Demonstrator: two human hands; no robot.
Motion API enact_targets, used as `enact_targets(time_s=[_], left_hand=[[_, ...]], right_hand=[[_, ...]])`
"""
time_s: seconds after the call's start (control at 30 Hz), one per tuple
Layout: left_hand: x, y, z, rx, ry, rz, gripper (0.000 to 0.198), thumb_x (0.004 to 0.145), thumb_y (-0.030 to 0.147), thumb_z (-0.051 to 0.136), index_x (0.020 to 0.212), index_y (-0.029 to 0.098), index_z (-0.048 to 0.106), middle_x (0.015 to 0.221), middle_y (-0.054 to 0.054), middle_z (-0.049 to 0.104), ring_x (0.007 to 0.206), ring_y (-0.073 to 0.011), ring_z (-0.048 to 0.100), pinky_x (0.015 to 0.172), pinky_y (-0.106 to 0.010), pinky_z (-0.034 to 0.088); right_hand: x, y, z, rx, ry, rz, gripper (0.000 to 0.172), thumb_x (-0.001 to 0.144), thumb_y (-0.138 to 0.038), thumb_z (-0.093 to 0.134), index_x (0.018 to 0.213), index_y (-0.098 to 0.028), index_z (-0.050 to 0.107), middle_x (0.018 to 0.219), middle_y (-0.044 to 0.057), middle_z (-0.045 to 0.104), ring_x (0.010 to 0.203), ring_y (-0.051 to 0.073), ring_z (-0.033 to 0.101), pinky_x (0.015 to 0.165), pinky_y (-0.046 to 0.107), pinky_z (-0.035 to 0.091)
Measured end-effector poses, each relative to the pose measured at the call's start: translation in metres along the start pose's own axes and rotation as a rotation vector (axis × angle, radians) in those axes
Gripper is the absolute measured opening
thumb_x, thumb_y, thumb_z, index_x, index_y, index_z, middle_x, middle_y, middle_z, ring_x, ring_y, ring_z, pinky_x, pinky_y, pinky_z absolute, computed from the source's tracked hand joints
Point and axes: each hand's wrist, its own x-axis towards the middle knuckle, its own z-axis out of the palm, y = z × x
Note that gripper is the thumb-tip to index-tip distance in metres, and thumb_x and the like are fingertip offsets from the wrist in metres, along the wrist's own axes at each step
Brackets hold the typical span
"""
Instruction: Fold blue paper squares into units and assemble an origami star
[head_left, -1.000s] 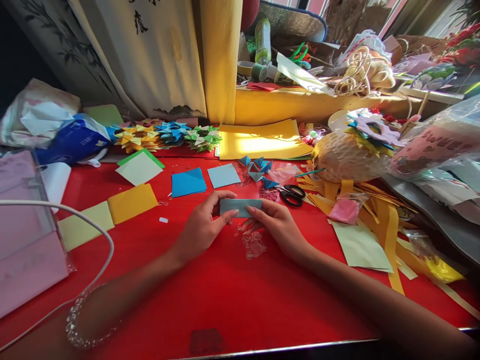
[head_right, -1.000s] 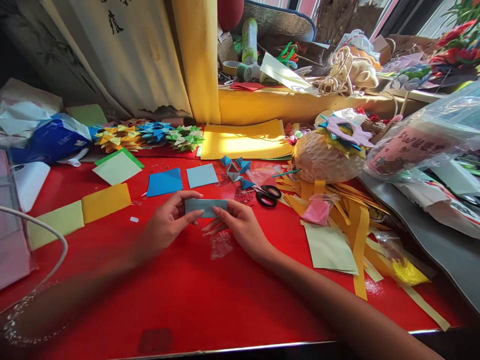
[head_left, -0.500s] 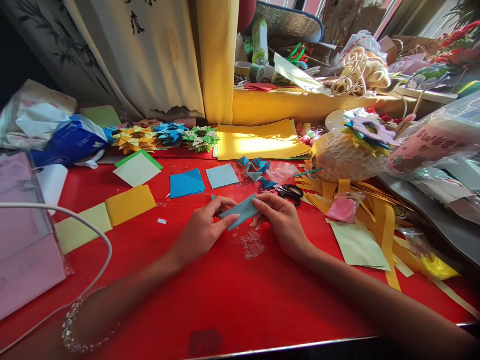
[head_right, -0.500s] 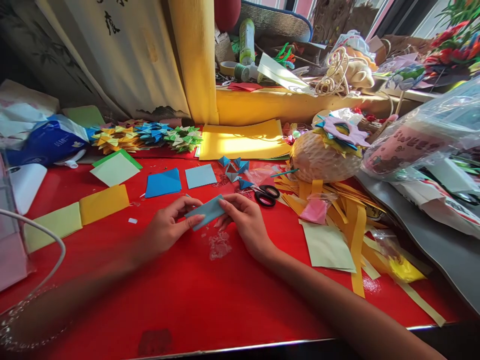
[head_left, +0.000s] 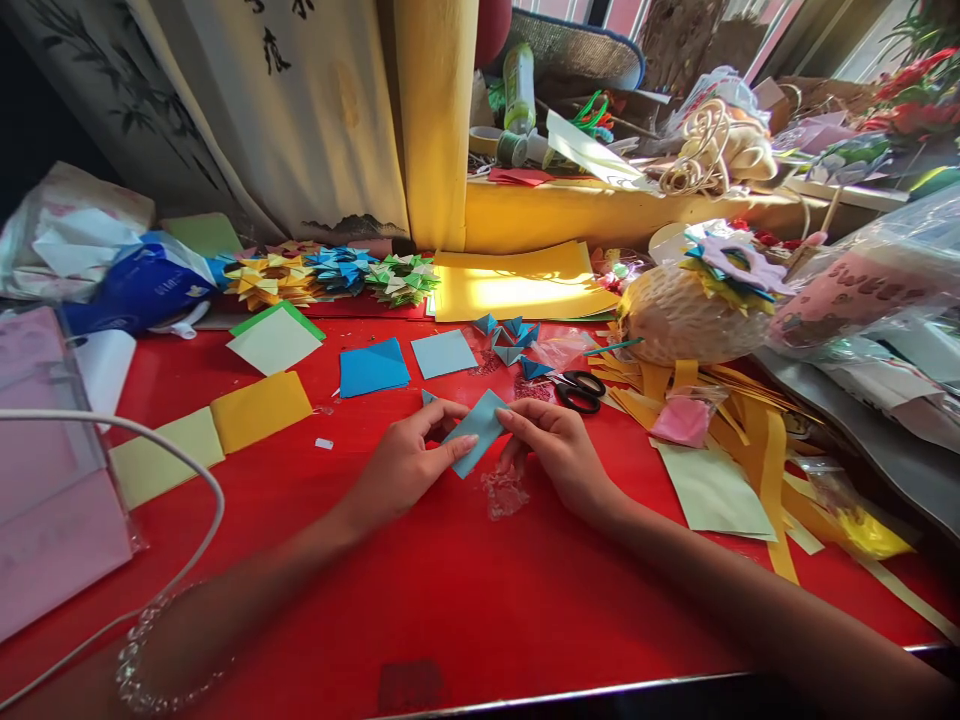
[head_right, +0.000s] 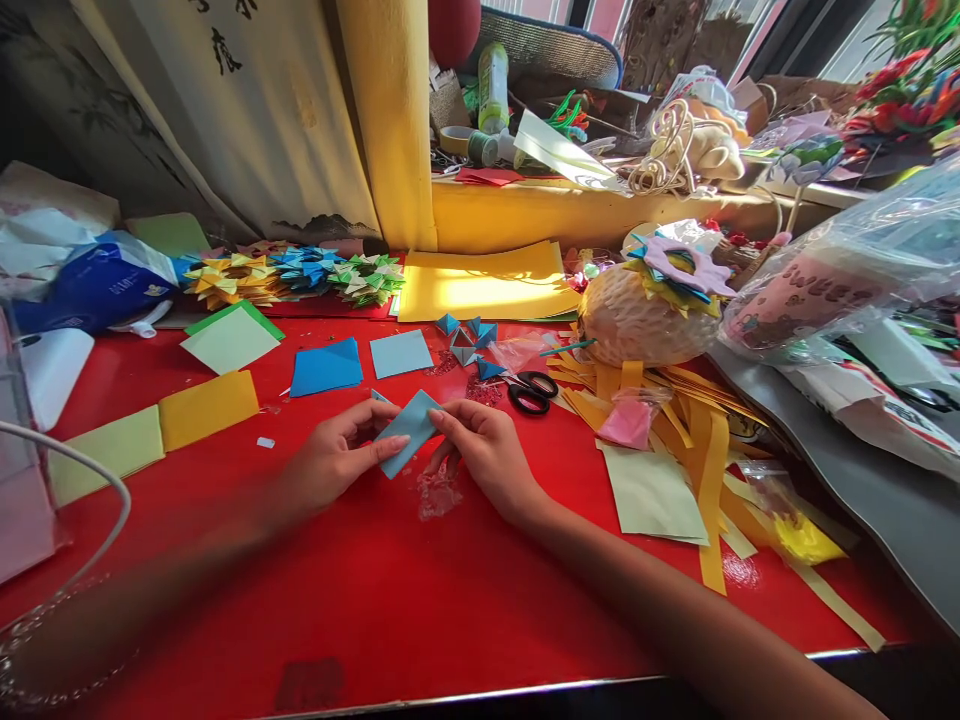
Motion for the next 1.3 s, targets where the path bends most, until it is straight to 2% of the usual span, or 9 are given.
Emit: enact_targets(time_s=[0.13, 0.23, 0.4, 0.53, 0.67, 0.87, 1.03, 1.13, 1.3], left_hand=[[-0.002, 0.004, -0.001, -0.048, 0.023, 0.021, 0.021, 0.077, 0.038, 0.057, 0.087, 0.020, 0.058, 0.077, 0.001, 0.057, 0.073, -0.0125, 0.053, 0.063, -0.021, 0.042], [-0.005, 0.009, 0.000, -0.063, 0.033, 0.038, 0.020, 0.078, 0.038, 0.056, 0.080, 0.019, 0.059, 0.077, 0.001, 0.057, 0.074, -0.0120, 0.053, 0.066, -0.021, 0.042], [-0.008, 0.009, 0.005, -0.137, 0.186, 0.049, 0.017, 0.078, 0.035, 0.057, 0.078, 0.019, 0.057, 0.075, 0.002, 0.056, 0.073, -0.0113, 0.052, 0.067, -0.021, 0.041], [-0.009, 0.007, 0.007, -0.175, 0.274, 0.044, 0.017, 0.076, 0.036, 0.059, 0.076, 0.019, 0.056, 0.072, 0.002, 0.055, 0.070, -0.0117, 0.051, 0.063, -0.021, 0.042], [-0.010, 0.008, 0.007, -0.097, 0.236, 0.050, 0.016, 0.079, 0.035, 0.055, 0.076, 0.019, 0.055, 0.073, 0.002, 0.054, 0.071, -0.0119, 0.051, 0.065, -0.022, 0.041], [-0.009, 0.009, 0.005, 0.085, 0.137, 0.113, 0.015, 0.081, 0.034, 0.051, 0.079, 0.020, 0.056, 0.081, 0.000, 0.058, 0.080, -0.0143, 0.054, 0.074, -0.024, 0.042], [-0.009, 0.012, 0.005, 0.202, 0.037, 0.131, 0.019, 0.081, 0.037, 0.052, 0.075, 0.019, 0.056, 0.076, 0.000, 0.058, 0.076, -0.0139, 0.054, 0.069, -0.024, 0.040], [-0.009, 0.014, 0.003, 0.242, 0.095, 0.141, 0.019, 0.081, 0.035, 0.051, 0.072, 0.019, 0.055, 0.072, 0.001, 0.056, 0.071, -0.0133, 0.052, 0.065, -0.024, 0.039], [-0.004, 0.010, -0.004, 0.174, 0.341, 0.132, 0.019, 0.080, 0.037, 0.052, 0.073, 0.019, 0.054, 0.076, 0.000, 0.056, 0.073, -0.0137, 0.050, 0.066, -0.024, 0.038]], right_hand=[[-0.005, 0.001, 0.003, -0.117, -0.099, 0.010, 0.026, 0.080, -0.040, 0.054, 0.078, -0.015, 0.056, 0.052, -0.001, 0.059, 0.040, 0.009, 0.055, 0.038, 0.017, 0.041], [-0.005, 0.001, 0.004, -0.100, -0.107, 0.022, 0.026, 0.078, -0.040, 0.056, 0.074, -0.014, 0.057, 0.055, -0.002, 0.058, 0.042, 0.007, 0.054, 0.039, 0.016, 0.041], [-0.005, -0.001, 0.008, 0.017, -0.052, 0.064, 0.029, 0.077, -0.042, 0.056, 0.077, -0.013, 0.056, 0.061, 0.001, 0.062, 0.046, 0.009, 0.058, 0.041, 0.016, 0.044], [-0.012, -0.003, 0.013, 0.041, -0.109, 0.115, 0.028, 0.079, -0.043, 0.053, 0.083, -0.015, 0.054, 0.055, 0.000, 0.061, 0.040, 0.009, 0.055, 0.039, 0.017, 0.042], [-0.015, -0.002, 0.014, 0.009, -0.140, 0.116, 0.027, 0.084, -0.042, 0.048, 0.083, -0.015, 0.054, 0.044, -0.004, 0.053, 0.036, 0.008, 0.051, 0.037, 0.016, 0.036], [-0.015, -0.002, 0.011, -0.181, -0.206, 0.076, 0.028, 0.084, -0.040, 0.048, 0.070, -0.016, 0.050, 0.055, -0.002, 0.053, 0.044, 0.009, 0.054, 0.043, 0.019, 0.037], [-0.015, -0.003, 0.012, -0.303, -0.214, 0.048, 0.031, 0.084, -0.039, 0.046, 0.065, -0.015, 0.051, 0.055, -0.001, 0.053, 0.048, 0.009, 0.053, 0.046, 0.019, 0.036], [-0.015, -0.002, 0.012, -0.280, -0.223, 0.045, 0.031, 0.084, -0.041, 0.047, 0.067, -0.015, 0.052, 0.059, -0.001, 0.055, 0.051, 0.010, 0.055, 0.047, 0.019, 0.037], [-0.016, -0.002, 0.013, -0.328, -0.286, 0.048, 0.029, 0.084, -0.040, 0.047, 0.079, -0.015, 0.060, 0.068, 0.002, 0.062, 0.051, 0.010, 0.056, 0.050, 0.020, 0.040]])
